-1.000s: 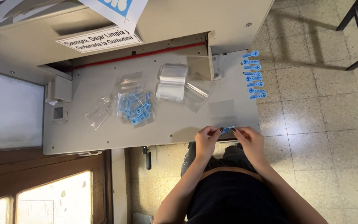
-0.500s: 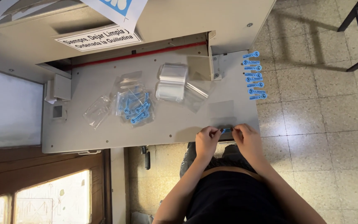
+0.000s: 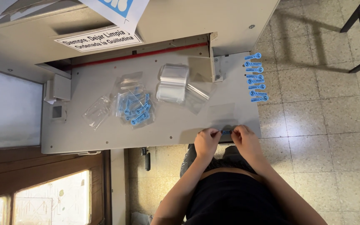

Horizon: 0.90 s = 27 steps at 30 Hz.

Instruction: Peeling small blue labels from a large backing sheet and placing them into individual small plastic bags.

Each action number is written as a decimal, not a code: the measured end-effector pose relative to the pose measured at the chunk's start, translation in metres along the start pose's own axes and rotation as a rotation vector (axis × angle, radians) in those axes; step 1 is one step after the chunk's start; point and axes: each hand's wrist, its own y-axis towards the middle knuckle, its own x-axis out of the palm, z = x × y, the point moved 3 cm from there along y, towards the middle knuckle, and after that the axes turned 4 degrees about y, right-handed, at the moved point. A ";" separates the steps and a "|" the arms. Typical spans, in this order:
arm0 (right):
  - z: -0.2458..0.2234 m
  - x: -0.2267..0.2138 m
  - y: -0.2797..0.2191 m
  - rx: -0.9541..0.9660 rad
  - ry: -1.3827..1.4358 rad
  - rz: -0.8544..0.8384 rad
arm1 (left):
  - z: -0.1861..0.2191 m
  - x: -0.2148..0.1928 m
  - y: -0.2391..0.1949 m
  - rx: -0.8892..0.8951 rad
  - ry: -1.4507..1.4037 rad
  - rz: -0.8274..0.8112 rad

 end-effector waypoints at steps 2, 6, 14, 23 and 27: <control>0.002 0.001 0.000 -0.002 -0.016 -0.007 | -0.002 0.002 0.000 -0.003 0.004 0.009; 0.002 0.002 -0.001 0.010 -0.020 -0.005 | -0.007 0.009 0.000 0.013 0.035 0.035; 0.003 0.003 -0.002 0.005 -0.070 -0.004 | -0.002 0.010 -0.004 0.145 0.167 0.150; 0.005 0.005 -0.001 0.003 -0.084 -0.017 | -0.005 0.025 -0.006 0.278 0.347 0.285; 0.007 0.005 -0.001 -0.006 -0.071 -0.001 | -0.009 0.032 -0.004 0.340 0.448 0.362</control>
